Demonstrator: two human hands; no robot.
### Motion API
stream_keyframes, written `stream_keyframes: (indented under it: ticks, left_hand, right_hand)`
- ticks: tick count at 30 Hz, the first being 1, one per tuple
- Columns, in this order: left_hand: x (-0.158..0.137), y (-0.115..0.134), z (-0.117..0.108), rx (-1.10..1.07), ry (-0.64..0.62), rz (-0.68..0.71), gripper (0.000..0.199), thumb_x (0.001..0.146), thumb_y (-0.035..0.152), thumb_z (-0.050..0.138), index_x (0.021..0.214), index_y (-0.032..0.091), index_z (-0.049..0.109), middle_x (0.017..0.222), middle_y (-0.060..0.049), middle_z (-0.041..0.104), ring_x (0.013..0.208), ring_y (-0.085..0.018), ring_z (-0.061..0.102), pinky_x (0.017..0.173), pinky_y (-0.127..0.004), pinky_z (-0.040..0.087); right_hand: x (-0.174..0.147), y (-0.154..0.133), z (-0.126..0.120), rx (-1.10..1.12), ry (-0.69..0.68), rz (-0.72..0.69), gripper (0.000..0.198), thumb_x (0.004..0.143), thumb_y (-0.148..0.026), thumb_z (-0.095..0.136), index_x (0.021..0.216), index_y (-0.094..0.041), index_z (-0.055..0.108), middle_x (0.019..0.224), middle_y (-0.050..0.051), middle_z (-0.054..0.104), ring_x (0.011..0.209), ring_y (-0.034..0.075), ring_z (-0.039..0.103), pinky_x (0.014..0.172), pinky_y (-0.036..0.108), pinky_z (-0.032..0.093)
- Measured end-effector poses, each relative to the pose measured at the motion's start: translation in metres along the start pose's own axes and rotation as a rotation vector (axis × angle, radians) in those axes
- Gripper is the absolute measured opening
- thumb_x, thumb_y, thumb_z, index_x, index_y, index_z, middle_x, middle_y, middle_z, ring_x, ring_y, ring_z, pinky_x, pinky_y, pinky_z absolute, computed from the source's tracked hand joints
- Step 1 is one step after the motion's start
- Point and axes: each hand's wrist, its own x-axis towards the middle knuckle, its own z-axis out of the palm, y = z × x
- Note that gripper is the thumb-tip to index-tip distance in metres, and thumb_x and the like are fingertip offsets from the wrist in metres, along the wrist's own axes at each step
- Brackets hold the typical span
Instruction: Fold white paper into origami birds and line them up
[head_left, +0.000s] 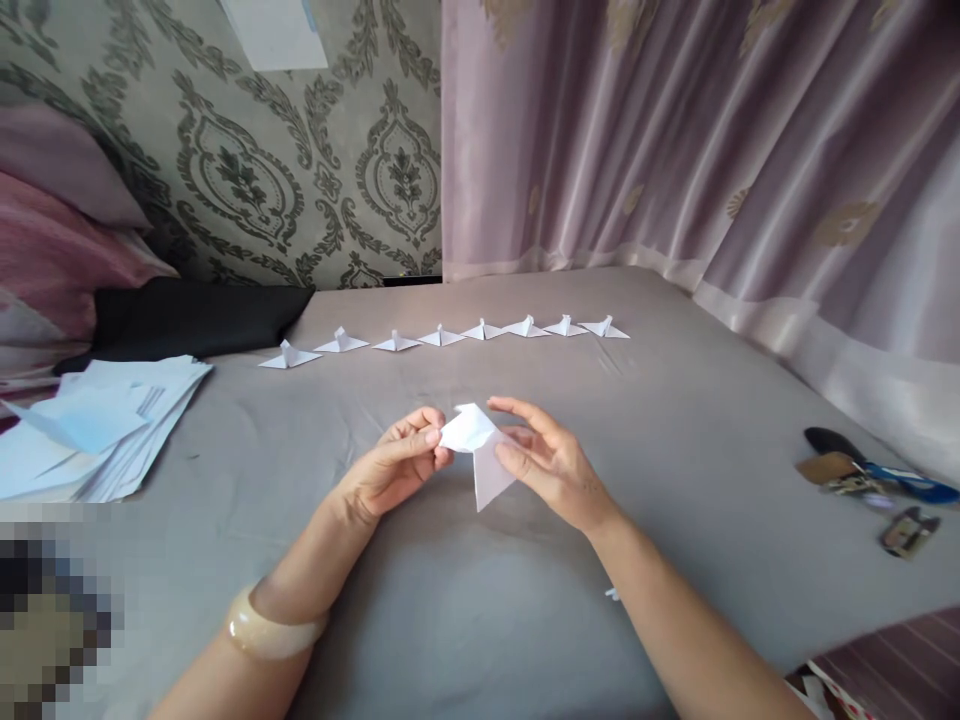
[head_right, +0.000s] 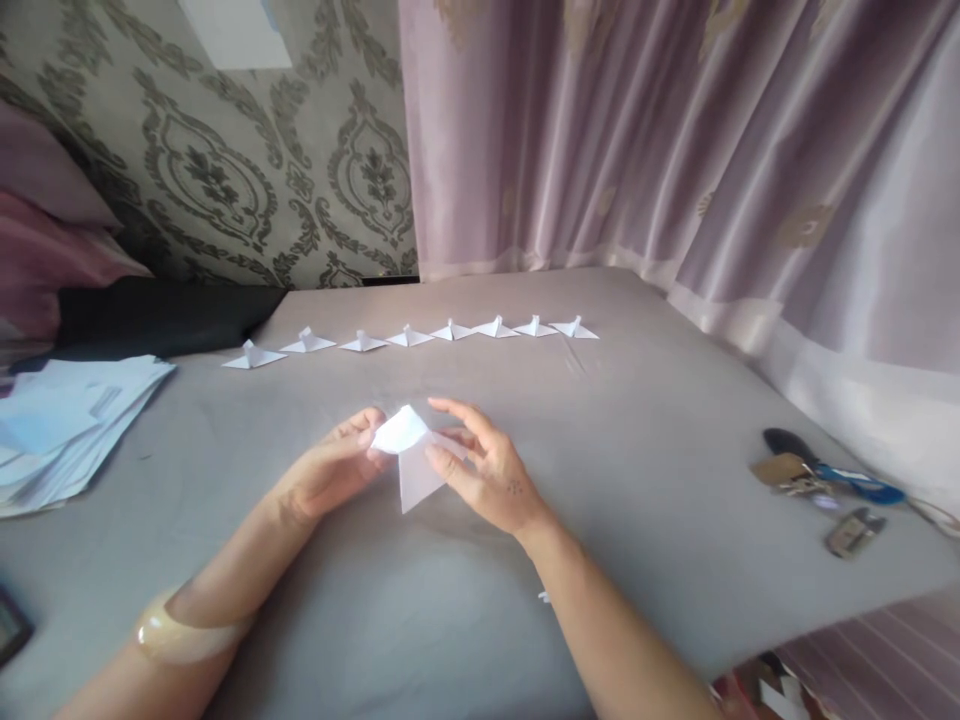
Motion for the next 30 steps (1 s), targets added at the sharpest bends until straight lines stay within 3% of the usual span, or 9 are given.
stream_keyframes:
  ticks: [3,7,10,15,22,27,30]
  left_hand:
    - [0.001,0.000,-0.002,0.048,0.017,0.011,0.020,0.072,0.024,0.078,0.077,0.016,0.060,0.061,0.003,0.057,0.059,-0.007,0.056,0.061,-0.016,0.045]
    - [0.002,-0.002,0.000,0.118,0.057,0.058,0.020,0.076,0.025,0.075,0.089,0.017,0.061,0.071,0.000,0.063,0.067,-0.008,0.059,0.066,-0.018,0.045]
    - [0.003,-0.008,0.007,0.162,0.147,0.112,0.026,0.077,0.023,0.074,0.098,0.018,0.059,0.079,-0.002,0.067,0.071,-0.009,0.060,0.068,-0.020,0.045]
    - [0.001,-0.023,0.025,0.171,0.281,0.155,0.024,0.075,0.025,0.076,0.087,0.019,0.057,0.080,-0.001,0.069,0.076,-0.011,0.062,0.072,-0.021,0.044]
    - [-0.004,-0.021,0.038,0.290,0.351,0.184,0.019,0.072,0.030,0.076,0.082,0.017,0.067,0.083,-0.003,0.070,0.078,-0.015,0.062,0.075,-0.026,0.045]
    - [-0.012,-0.006,0.028,0.621,0.236,0.286,0.010,0.077,0.029,0.071,0.078,0.019,0.072,0.095,-0.005,0.069,0.092,-0.019,0.059,0.084,-0.028,0.043]
    - [-0.016,0.002,0.021,0.753,0.097,0.299,0.009,0.080,0.026,0.068,0.081,0.020,0.075,0.087,-0.005,0.068,0.086,-0.018,0.059,0.081,-0.026,0.043]
  right_hand:
    - [0.001,0.004,0.001,0.089,-0.021,0.054,0.042,0.082,-0.032,0.064,0.122,-0.029,0.056,0.098,0.003,0.067,0.091,0.018,0.064,0.077,0.034,0.055]
    - [0.003,0.011,0.005,-0.084,0.149,-0.125,0.036,0.078,-0.028,0.068,0.113,-0.030,0.062,0.118,0.005,0.057,0.097,0.017,0.059,0.085,0.035,0.053]
    - [0.003,0.014,0.010,-0.258,0.282,-0.236,0.030,0.080,-0.023,0.065,0.109,-0.027,0.063,0.115,0.005,0.056,0.101,0.018,0.058,0.090,0.035,0.050]
    - [0.003,0.017,0.023,-0.476,0.466,-0.392,0.024,0.083,-0.018,0.061,0.106,-0.023,0.063,0.107,0.007,0.056,0.103,0.019,0.057,0.092,0.035,0.048]
    - [-0.001,0.016,0.033,-0.608,0.476,-0.428,0.022,0.084,-0.021,0.060,0.106,-0.021,0.062,0.107,0.009,0.057,0.101,0.021,0.058,0.089,0.039,0.049]
    - [-0.001,0.008,0.017,-0.620,0.488,-0.398,0.024,0.088,-0.025,0.053,0.110,-0.021,0.061,0.113,0.010,0.060,0.110,0.023,0.056,0.096,0.044,0.043]
    - [-0.001,0.005,0.007,-0.574,0.390,-0.259,0.028,0.090,-0.030,0.052,0.115,-0.023,0.060,0.110,0.008,0.065,0.109,0.024,0.057,0.099,0.046,0.040]
